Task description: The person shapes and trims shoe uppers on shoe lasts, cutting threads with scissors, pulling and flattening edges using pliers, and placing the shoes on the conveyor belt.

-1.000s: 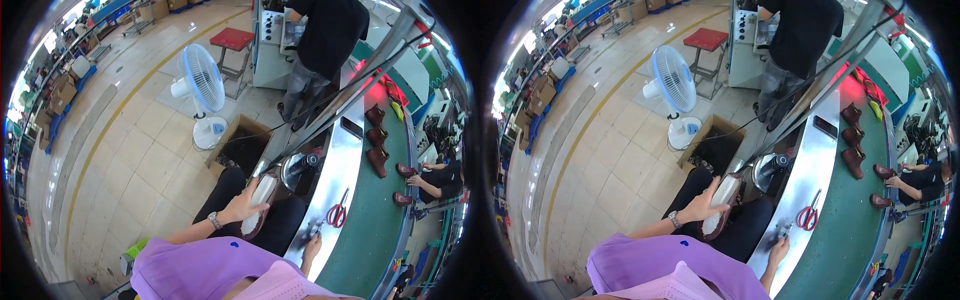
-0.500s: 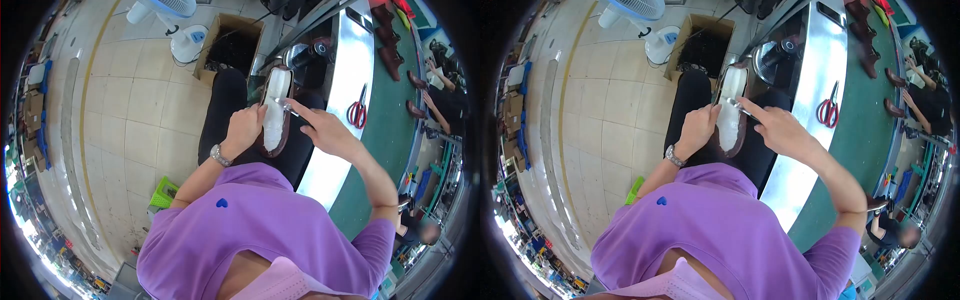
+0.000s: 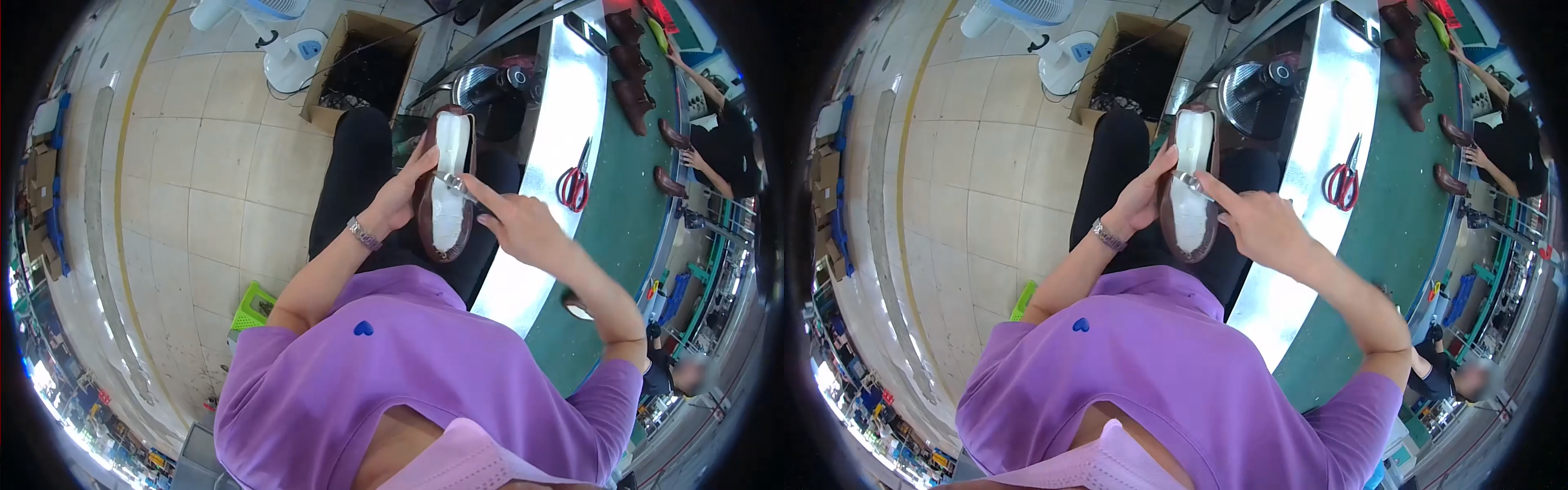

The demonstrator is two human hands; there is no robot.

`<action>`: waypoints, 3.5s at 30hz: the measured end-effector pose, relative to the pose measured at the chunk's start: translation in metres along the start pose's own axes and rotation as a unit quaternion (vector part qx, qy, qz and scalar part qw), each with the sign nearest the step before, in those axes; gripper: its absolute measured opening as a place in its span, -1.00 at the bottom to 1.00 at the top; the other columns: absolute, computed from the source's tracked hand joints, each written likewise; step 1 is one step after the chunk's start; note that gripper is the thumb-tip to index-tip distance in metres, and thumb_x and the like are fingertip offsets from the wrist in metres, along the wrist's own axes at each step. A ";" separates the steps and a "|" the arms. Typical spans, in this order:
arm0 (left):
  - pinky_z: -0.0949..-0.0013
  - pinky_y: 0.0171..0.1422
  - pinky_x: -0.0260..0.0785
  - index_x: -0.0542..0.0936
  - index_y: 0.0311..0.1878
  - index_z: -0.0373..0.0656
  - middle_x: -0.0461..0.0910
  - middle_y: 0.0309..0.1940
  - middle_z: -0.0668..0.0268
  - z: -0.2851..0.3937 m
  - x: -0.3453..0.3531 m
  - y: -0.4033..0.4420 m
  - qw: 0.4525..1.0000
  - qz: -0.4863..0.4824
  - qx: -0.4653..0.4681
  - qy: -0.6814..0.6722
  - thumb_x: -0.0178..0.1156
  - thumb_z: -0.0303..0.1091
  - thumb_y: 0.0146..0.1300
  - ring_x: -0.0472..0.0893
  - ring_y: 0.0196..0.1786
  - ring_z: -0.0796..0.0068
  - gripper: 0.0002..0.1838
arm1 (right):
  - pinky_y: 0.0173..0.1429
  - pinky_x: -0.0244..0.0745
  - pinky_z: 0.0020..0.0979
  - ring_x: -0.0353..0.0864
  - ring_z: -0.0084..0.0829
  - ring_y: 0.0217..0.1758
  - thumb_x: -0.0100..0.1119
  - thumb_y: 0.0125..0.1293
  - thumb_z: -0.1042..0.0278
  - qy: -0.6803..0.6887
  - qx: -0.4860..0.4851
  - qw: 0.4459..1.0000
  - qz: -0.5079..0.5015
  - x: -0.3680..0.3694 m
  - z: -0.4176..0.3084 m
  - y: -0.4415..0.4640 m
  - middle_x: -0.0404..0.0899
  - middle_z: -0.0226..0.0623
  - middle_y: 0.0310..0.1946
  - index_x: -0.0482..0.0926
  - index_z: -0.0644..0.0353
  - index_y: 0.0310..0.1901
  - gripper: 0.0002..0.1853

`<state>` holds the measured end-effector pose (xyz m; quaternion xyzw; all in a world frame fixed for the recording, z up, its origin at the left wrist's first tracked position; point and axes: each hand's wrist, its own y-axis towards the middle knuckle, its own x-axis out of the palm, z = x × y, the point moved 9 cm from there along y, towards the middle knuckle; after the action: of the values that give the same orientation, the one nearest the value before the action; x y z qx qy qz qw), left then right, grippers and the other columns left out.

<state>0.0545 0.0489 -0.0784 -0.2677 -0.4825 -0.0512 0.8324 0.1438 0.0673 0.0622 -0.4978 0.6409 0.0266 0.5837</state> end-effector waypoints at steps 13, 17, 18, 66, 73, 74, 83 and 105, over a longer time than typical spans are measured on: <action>0.40 0.36 0.27 0.03 0.58 0.01 0.34 0.37 0.30 0.021 -0.011 -0.008 0.988 0.024 -0.015 0.150 0.15 -0.09 0.43 0.40 0.31 0.53 -0.23 | -0.36 0.55 -0.14 0.65 -0.08 -0.42 0.08 0.43 0.29 -0.025 -0.207 0.950 0.234 -0.070 -0.022 0.044 0.59 -0.10 -0.51 -0.01 -0.52 0.52 -0.26; 0.39 0.30 0.35 0.07 0.56 -0.03 0.41 0.30 0.32 0.022 -0.012 -0.013 0.987 0.047 -0.061 0.139 0.24 -0.21 0.36 0.45 0.25 0.55 -0.20 | -0.46 0.53 -0.17 0.61 -0.08 -0.56 0.05 0.41 0.33 -0.094 -0.107 0.981 0.130 -0.026 0.009 0.064 0.53 -0.11 -0.62 0.00 -0.61 0.50 -0.24; 0.39 0.29 0.35 0.08 0.56 -0.03 0.42 0.29 0.32 0.024 -0.014 -0.007 0.988 0.035 -0.060 0.138 0.26 -0.23 0.34 0.46 0.24 0.55 -0.19 | -0.46 0.53 -0.16 0.61 -0.08 -0.56 0.05 0.41 0.33 -0.101 -0.116 0.977 0.151 -0.046 0.002 0.060 0.53 -0.11 -0.62 0.00 -0.60 0.50 -0.24; 0.35 -0.07 0.52 0.58 -0.05 -0.30 0.68 -0.22 0.22 -0.041 0.001 -0.066 0.879 -0.086 -0.085 0.461 0.42 -0.32 0.15 0.67 -0.16 0.43 -0.63 | -0.43 0.56 -0.25 0.66 -0.19 -0.46 0.09 0.29 0.46 -0.022 -0.016 0.997 0.073 0.048 -0.006 -0.026 0.57 -0.09 -0.43 0.13 -0.68 0.45 -0.18; 0.06 0.42 0.19 0.37 0.37 -0.20 0.35 0.33 0.03 0.053 0.139 0.016 0.559 -0.109 0.403 0.717 0.40 -0.19 0.08 0.36 0.31 -0.07 -0.23 | -0.26 0.55 -0.11 0.68 -0.13 -0.44 0.05 0.41 0.42 0.212 0.205 0.937 0.185 0.054 0.094 -0.070 0.65 -0.14 -0.48 -0.09 -0.04 0.56 -0.23; 0.10 0.33 0.29 0.44 0.34 -0.18 0.47 0.21 -0.02 0.054 0.138 0.044 0.495 -0.110 0.419 0.753 0.33 -0.11 0.16 0.46 0.23 -0.02 -0.31 | -0.21 0.56 -0.11 0.69 -0.11 -0.41 0.05 0.42 0.38 0.329 0.249 0.888 0.205 0.049 0.102 -0.071 0.66 -0.16 -0.49 -0.08 -0.01 0.55 -0.24; 0.02 -0.23 0.44 0.68 -0.30 -0.27 0.66 -0.38 0.00 0.086 0.112 0.145 0.572 0.001 0.252 0.781 0.19 -0.06 0.34 0.65 -0.33 -0.05 -0.60 | 0.13 0.60 -0.32 0.68 -0.36 -0.05 0.03 0.45 0.49 0.617 0.155 0.757 0.151 0.034 0.134 -0.033 0.63 -0.12 -0.05 -0.06 0.18 0.53 -0.29; 0.00 0.51 0.09 0.29 0.33 -0.49 0.36 0.26 -0.16 0.010 0.111 0.031 0.309 -0.071 0.446 0.837 0.28 -0.24 0.19 0.33 0.34 -0.08 -0.27 | -0.22 0.50 -0.07 0.65 0.07 -0.42 0.19 0.33 0.32 0.019 0.121 0.985 0.123 -0.026 0.101 -0.045 0.64 0.01 -0.47 0.27 0.21 0.39 -0.38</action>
<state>0.1163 0.0998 0.0057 0.3658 0.5059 -0.0841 0.7766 0.2420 0.1229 0.0750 -0.3414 0.7064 0.0107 0.6200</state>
